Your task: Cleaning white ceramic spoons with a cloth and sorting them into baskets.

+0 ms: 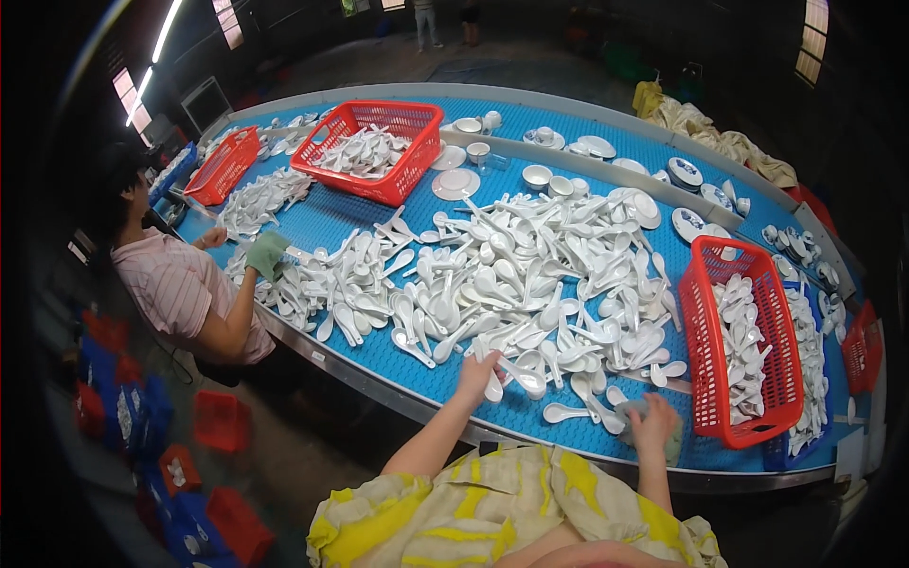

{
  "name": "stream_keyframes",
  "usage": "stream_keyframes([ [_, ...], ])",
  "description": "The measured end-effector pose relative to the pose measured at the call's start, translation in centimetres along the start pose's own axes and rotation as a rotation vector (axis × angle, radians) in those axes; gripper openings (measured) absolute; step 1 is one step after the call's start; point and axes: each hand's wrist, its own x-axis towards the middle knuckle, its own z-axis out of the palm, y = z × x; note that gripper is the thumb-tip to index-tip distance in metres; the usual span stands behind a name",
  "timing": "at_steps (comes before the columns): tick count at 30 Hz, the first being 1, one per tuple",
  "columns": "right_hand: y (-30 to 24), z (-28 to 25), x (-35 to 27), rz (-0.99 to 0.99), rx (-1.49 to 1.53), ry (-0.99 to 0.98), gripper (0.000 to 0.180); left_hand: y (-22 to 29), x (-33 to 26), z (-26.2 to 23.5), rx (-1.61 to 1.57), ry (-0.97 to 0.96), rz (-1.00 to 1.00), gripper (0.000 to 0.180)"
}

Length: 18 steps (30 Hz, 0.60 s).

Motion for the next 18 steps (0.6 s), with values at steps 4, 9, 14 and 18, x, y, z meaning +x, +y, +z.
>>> stream_keyframes([
  [4,-4.1,3.3,0.3,-0.119,0.233,-0.161,0.041,1.3,-0.7,-2.0,-0.27,0.005,-0.04,0.019],
  [9,-5.5,4.7,0.6,-0.184,0.205,-0.275,0.032,0.8,-1.7,-3.9,-0.417,0.133,-0.067,0.019],
  [14,-4.1,4.4,1.2,-0.028,0.549,-0.416,0.023,-1.0,-1.5,-5.9,-0.447,0.028,-0.062,0.019],
  [18,-2.9,3.3,2.6,0.419,1.045,-0.414,0.016,0.4,-0.5,-4.3,-0.413,0.169,-0.091,0.024],
])
